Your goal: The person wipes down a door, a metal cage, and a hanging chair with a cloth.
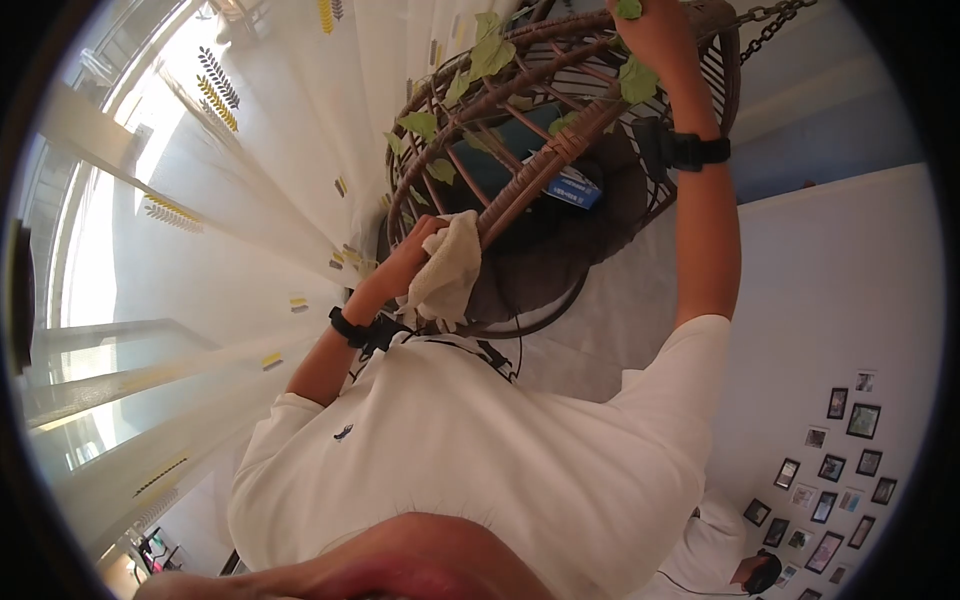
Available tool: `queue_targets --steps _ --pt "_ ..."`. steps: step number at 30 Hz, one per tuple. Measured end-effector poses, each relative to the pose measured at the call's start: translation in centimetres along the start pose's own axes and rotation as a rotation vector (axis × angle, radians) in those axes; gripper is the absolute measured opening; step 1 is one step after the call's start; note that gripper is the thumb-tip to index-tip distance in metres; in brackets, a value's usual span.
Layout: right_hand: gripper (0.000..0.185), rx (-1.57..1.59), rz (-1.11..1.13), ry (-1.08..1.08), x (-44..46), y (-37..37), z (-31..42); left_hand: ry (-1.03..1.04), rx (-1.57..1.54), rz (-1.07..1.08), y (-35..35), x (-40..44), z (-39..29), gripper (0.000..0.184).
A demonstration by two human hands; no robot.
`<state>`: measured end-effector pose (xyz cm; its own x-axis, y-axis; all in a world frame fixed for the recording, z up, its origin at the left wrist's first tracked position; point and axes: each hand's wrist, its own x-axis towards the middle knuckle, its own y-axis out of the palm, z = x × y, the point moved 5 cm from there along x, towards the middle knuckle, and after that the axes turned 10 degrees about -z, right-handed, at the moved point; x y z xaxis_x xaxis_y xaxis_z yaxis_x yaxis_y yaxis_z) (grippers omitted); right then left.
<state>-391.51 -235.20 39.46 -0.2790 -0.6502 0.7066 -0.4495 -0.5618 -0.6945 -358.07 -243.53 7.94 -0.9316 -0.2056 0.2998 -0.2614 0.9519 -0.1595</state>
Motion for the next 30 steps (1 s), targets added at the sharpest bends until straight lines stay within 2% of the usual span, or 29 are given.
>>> queue_targets --steps 2,4,6,7,9,11,12,14,19,21,23,24,26,27,28,30 --pt "0.031 0.018 0.041 -0.036 -1.6 -1.3 -0.1 0.007 0.016 -0.001 0.0 -0.4 0.1 0.057" --pt "0.029 0.22 0.009 -0.005 -4.7 -3.6 0.8 0.009 0.05 -0.024 -0.2 -0.9 0.4 0.049" --pt "0.024 0.392 -0.053 0.144 -7.4 -5.1 3.3 -0.066 0.01 -0.037 0.0 -1.4 1.1 0.044" --pt "0.02 0.359 -0.032 0.14 -9.0 -5.2 4.1 -0.142 -0.032 -0.048 0.0 -1.7 1.6 0.038" --pt "0.017 0.335 -0.012 0.139 -11.9 -5.5 5.2 -0.15 -0.028 -0.032 0.1 -1.9 2.1 0.036" --pt "0.013 0.228 0.155 0.266 -14.5 -4.8 5.1 -0.15 -0.026 -0.014 0.2 -2.1 2.6 0.033" --pt "0.013 0.226 0.151 0.272 -15.5 -4.6 4.9 -0.163 0.003 -0.003 0.2 -2.2 2.7 0.032" --pt "0.014 0.443 0.141 0.401 -17.5 -4.2 3.9 -0.165 0.031 0.022 0.4 -2.0 2.7 0.031" --pt "0.018 0.633 0.11 0.498 -18.5 -4.2 2.5 -0.166 0.005 0.041 0.3 -1.6 1.8 0.025" --pt "0.019 0.65 0.092 0.562 -18.7 -3.6 3.0 -0.175 0.018 0.051 0.4 -1.5 1.7 0.025" --pt "0.017 0.805 -0.187 0.752 -19.7 -2.7 2.6 -0.177 0.027 0.047 0.7 -1.8 2.0 0.026" --pt "0.017 0.803 -0.196 0.741 -19.1 -2.6 3.8 -0.144 0.025 0.036 0.8 -1.9 2.3 0.026" --pt "0.02 1.513 -0.555 1.08 -20.0 -2.0 5.4 -0.114 0.018 0.024 0.8 -1.5 2.5 0.027" --pt "0.032 1.647 -0.619 1.094 -20.9 -1.1 5.0 -0.151 0.02 0.04 0.9 -1.7 2.1 0.028" --pt "0.032 1.643 -0.62 1.104 -21.8 -0.8 5.3 -0.184 0.027 0.056 0.9 -1.8 1.9 0.028" --pt "0.039 1.874 -0.548 1.23 -22.8 0.2 7.4 -0.189 0.034 0.045 1.0 -2.1 2.0 0.028"
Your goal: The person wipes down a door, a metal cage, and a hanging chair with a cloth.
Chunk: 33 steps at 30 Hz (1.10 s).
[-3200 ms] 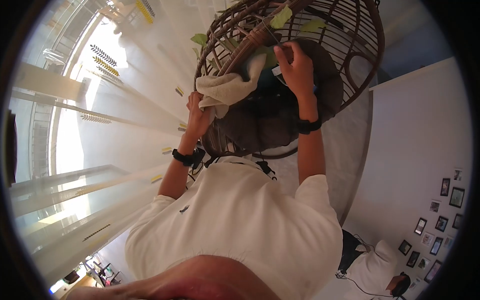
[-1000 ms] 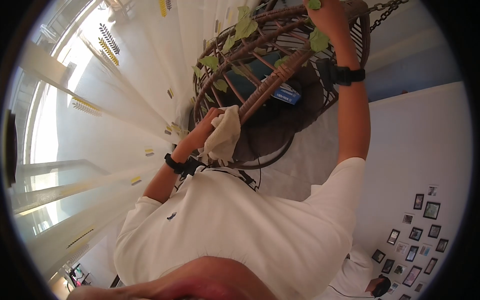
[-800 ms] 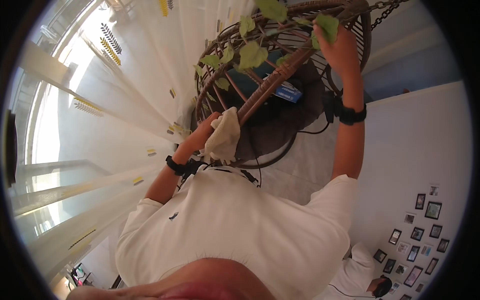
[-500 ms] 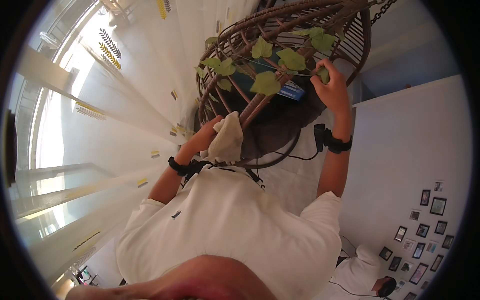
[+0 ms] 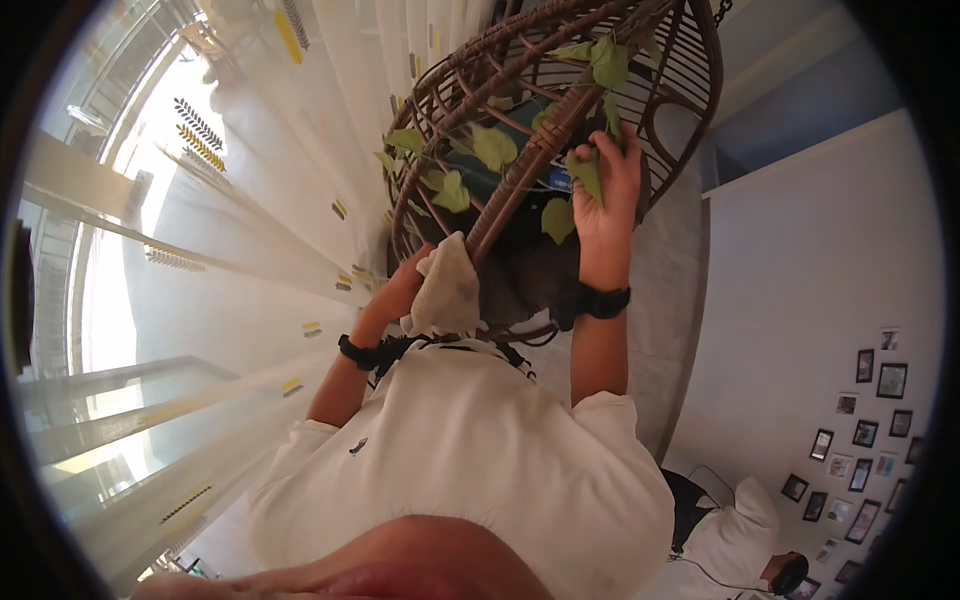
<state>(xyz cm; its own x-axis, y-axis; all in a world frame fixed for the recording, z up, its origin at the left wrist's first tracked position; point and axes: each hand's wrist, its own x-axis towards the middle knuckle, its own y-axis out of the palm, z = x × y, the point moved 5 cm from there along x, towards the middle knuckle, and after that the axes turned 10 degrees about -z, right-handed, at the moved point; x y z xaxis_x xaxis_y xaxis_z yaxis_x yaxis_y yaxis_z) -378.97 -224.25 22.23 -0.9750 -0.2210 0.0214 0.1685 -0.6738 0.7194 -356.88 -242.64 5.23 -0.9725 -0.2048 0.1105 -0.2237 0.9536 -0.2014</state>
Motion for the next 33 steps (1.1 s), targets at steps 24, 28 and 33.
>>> queue_targets --steps 24,28,33 --pt "0.031 -0.234 0.284 0.396 -9.2 -4.0 4.3 0.125 0.108 -0.026 -4.7 4.2 -8.2 0.055" --pt "0.034 -0.641 0.04 0.408 -9.2 -9.0 3.3 0.078 0.099 0.071 -0.9 3.6 -6.8 0.053" --pt "0.037 -0.898 0.004 0.22 -7.5 -15.9 1.0 -0.023 0.061 0.038 -0.8 2.5 -4.6 0.052"
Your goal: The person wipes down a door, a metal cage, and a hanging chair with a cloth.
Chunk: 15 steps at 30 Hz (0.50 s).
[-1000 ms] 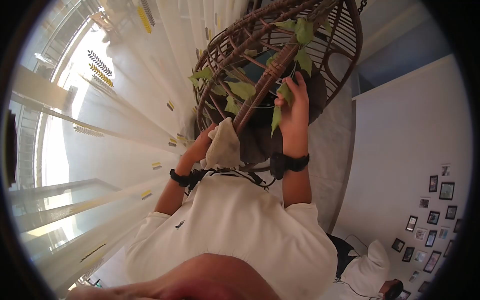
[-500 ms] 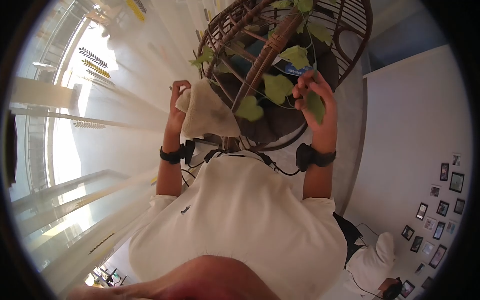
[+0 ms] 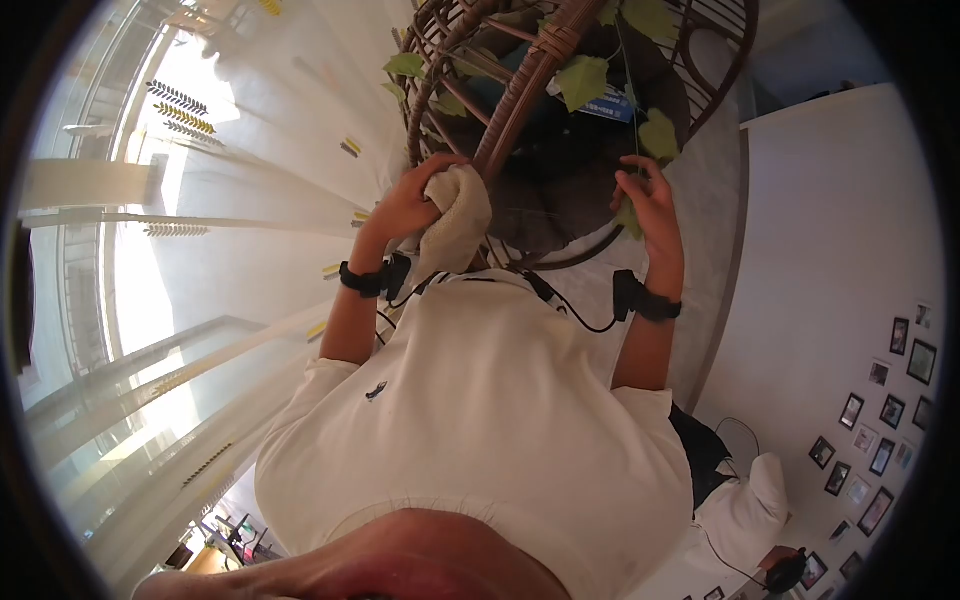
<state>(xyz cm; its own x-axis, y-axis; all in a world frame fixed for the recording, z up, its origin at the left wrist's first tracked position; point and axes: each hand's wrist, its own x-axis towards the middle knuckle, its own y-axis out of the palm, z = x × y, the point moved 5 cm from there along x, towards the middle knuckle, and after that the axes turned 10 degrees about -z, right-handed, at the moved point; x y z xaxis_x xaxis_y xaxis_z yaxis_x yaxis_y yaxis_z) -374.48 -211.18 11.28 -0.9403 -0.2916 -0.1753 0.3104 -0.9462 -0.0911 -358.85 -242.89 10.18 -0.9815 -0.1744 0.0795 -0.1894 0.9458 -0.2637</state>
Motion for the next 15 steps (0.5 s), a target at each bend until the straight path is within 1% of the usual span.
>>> queue_targets --steps 1,3,4,6,7,8,9,10,11,12,13,14,15 --pt "0.037 0.003 -0.004 -0.002 0.1 0.0 -0.9 0.003 0.002 0.004 -0.3 0.0 0.0 0.052" --pt "0.04 0.012 0.031 0.077 0.1 1.5 -2.0 -0.015 0.05 -0.067 -0.8 0.0 0.0 0.049" --pt "0.04 0.007 0.037 0.073 0.5 2.4 -3.2 -0.013 0.047 -0.077 -0.7 0.3 0.4 0.049" --pt "0.05 -0.092 0.165 -0.007 1.7 4.8 -6.8 0.159 -0.063 -0.227 -1.2 1.1 0.5 0.054" --pt "0.05 -0.096 0.177 -0.007 2.5 5.2 -8.7 0.154 -0.063 -0.239 -0.9 0.9 0.4 0.054" --pt "0.054 -0.463 0.033 -0.126 3.5 4.8 -10.4 0.107 -0.174 -0.219 0.1 1.1 0.0 0.057" --pt "0.059 -0.826 -0.117 -0.254 4.3 4.5 -10.6 0.063 -0.285 -0.2 0.9 1.2 -0.2 0.061" --pt "0.059 -0.827 -0.104 -0.262 5.1 4.4 -11.0 0.072 -0.282 -0.11 2.1 1.1 0.4 0.067" --pt "0.062 -0.738 -0.138 -0.284 5.8 4.0 -10.9 0.069 -0.28 -0.125 2.5 0.7 0.0 0.067" --pt "0.065 -0.649 -0.173 -0.296 6.0 3.9 -10.6 0.143 -0.107 -0.165 3.0 -0.1 -0.7 0.07" --pt "0.065 -0.649 -0.163 -0.285 6.1 3.7 -10.5 0.211 0.067 -0.194 3.3 -1.0 -1.2 0.072" --pt "0.062 -0.703 -0.153 -0.304 6.0 3.6 -9.1 0.194 0.047 -0.2 3.2 -1.4 -0.7 0.064" --pt "0.059 -0.759 -0.143 -0.319 6.0 3.2 -8.5 0.178 0.042 -0.192 3.1 -1.7 0.2 0.064"
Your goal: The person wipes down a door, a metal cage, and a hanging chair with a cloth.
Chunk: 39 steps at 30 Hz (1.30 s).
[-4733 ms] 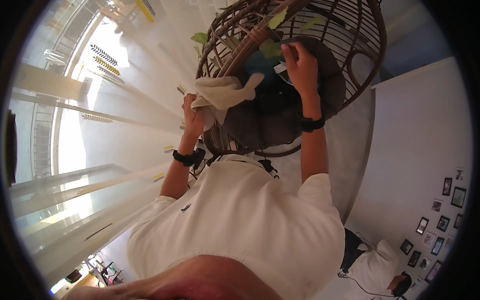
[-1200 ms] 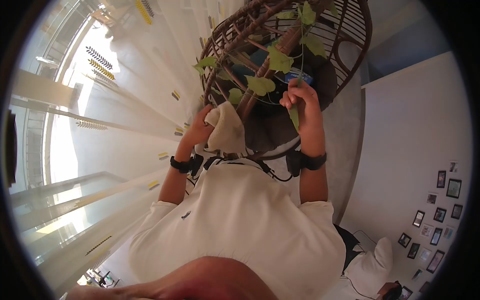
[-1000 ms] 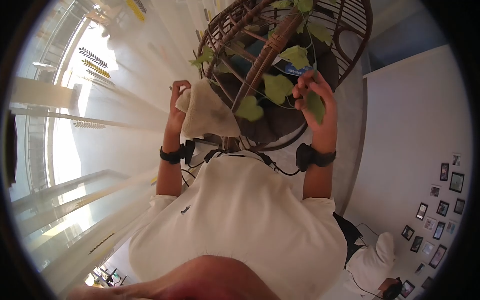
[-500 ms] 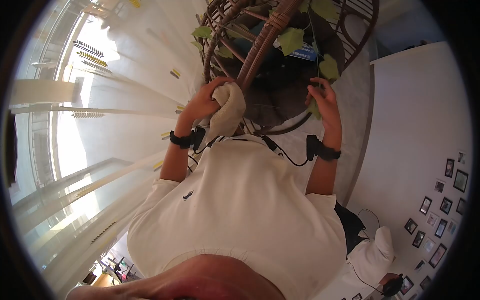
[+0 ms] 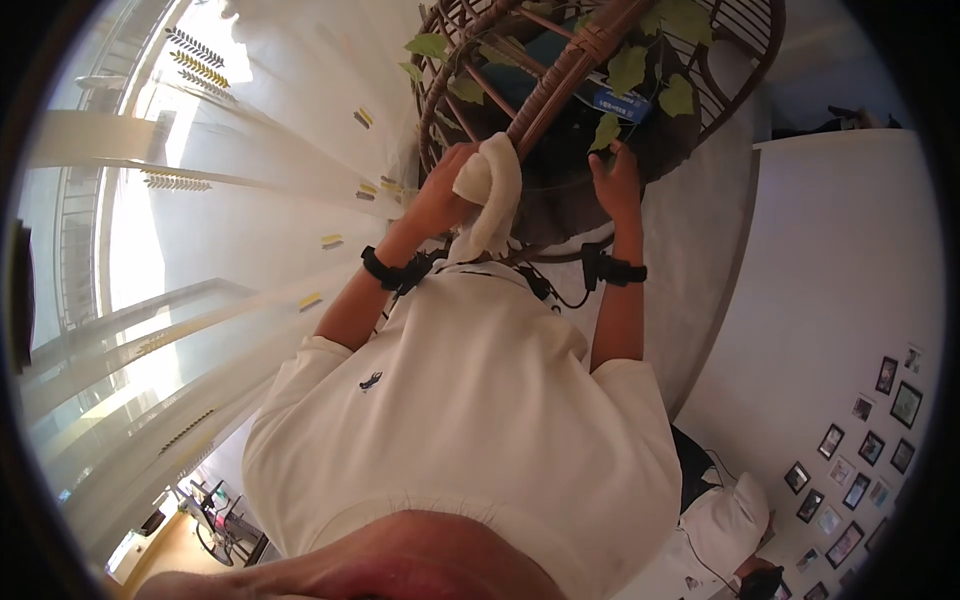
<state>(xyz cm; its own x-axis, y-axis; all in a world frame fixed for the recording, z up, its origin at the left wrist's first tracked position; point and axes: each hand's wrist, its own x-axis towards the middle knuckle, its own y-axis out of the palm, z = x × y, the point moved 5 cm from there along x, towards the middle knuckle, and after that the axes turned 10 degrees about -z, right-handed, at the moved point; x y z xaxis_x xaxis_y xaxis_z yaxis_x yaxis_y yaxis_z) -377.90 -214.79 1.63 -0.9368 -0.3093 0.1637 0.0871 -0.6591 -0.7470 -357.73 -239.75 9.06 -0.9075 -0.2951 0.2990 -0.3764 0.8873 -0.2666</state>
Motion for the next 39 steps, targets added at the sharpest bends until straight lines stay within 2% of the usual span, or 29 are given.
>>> queue_targets --steps 2,3,5,9,11,15,17,19,21,22,23,25,26,28,29,31,32,34,35,36,37,38,39 --pt "0.045 -0.009 0.0 0.036 0.7 -1.2 -2.1 0.156 0.087 -0.057 -1.4 -1.1 1.3 0.052" --pt "0.042 -0.05 -0.011 0.041 0.5 -2.4 -2.6 0.143 0.116 -0.151 -2.4 -1.5 2.4 0.043" --pt "0.041 0.015 -0.113 0.142 0.3 -5.0 -3.6 -0.234 -0.214 -0.246 -5.4 -2.8 5.7 0.037" --pt "0.041 0.139 -0.219 0.253 0.2 -8.0 -5.9 -0.341 -0.649 -0.552 -13.3 -5.0 8.3 0.037" --pt "0.041 0.399 -0.238 0.357 -0.5 -9.2 -5.3 -0.381 -0.789 -0.655 -16.3 -5.9 9.7 0.039" --pt "0.041 0.541 -0.17 0.411 -1.6 -8.6 -5.1 -0.477 -0.935 -0.736 -17.3 -5.9 11.3 0.042" --pt "0.041 0.354 -0.053 0.409 -2.7 -5.9 -6.4 -0.531 -0.922 -0.673 -15.0 -5.0 11.1 0.044" --pt "0.043 0.167 0.091 0.257 -3.6 -1.8 -8.9 -0.571 -0.849 -0.549 -11.1 -3.7 10.1 0.046" --pt "0.047 0.131 0.096 0.028 -5.1 2.2 -7.8 -0.396 -0.586 -0.314 -6.9 -2.4 7.2 0.044" --pt "0.048 0.121 0.234 0.074 -5.7 3.9 -6.5 -0.288 -0.432 -0.204 -5.0 -2.0 5.8 0.044" --pt "0.05 0.107 0.373 0.121 -6.4 5.7 -4.9 -0.275 -0.438 -0.217 -3.7 -1.9 5.3 0.044" --pt "0.049 0.136 0.491 0.119 -7.1 8.5 -1.6 -0.121 -0.237 -0.026 -0.9 -1.9 4.1 0.05" --pt "0.049 0.131 0.493 0.107 -7.1 9.8 -0.5 -0.115 -0.239 -0.037 -0.7 -1.8 3.8 0.05" --pt "0.048 0.222 0.551 0.144 -7.0 12.2 1.0 -0.308 -0.307 0.023 0.0 -1.7 4.3 0.054" --pt "0.048 0.218 0.553 0.139 -6.4 12.7 1.6 -0.202 -0.243 0.017 -0.5 -1.3 4.0 0.051" --pt "0.045 -0.024 0.495 0.092 -5.1 12.6 2.5 -0.191 -0.218 -0.002 -1.3 -1.4 4.0 0.05" --pt "0.045 -0.027 0.505 0.09 -4.1 12.6 2.7 -0.18 -0.188 -0.016 -1.7 -1.7 4.1 0.049" --pt "0.042 0.198 0.601 0.376 -2.5 12.6 2.3 -0.183 -0.117 -0.047 -2.9 -2.2 4.6 0.053" --pt "0.042 0.193 0.607 0.374 -2.0 12.1 2.7 -0.177 -0.047 -0.071 -3.6 -2.4 4.8 0.056" --pt "0.04 0.378 0.431 0.301 -0.6 10.7 4.0 -0.181 -0.05 -0.078 -4.2 -2.7 5.0 0.056" --pt "0.039 0.558 0.251 0.224 0.7 9.1 5.2 -0.24 0.075 -0.086 -5.2 -3.1 5.4 0.061" --pt "0.039 0.555 0.257 0.22 1.5 8.1 6.4 -0.3 0.201 -0.094 -6.3 -3.5 5.8 0.065" --pt "0.039 0.861 0.244 0.301 2.2 6.8 7.9 -0.38 0.224 -0.033 -7.1 -4.0 6.1 0.074"
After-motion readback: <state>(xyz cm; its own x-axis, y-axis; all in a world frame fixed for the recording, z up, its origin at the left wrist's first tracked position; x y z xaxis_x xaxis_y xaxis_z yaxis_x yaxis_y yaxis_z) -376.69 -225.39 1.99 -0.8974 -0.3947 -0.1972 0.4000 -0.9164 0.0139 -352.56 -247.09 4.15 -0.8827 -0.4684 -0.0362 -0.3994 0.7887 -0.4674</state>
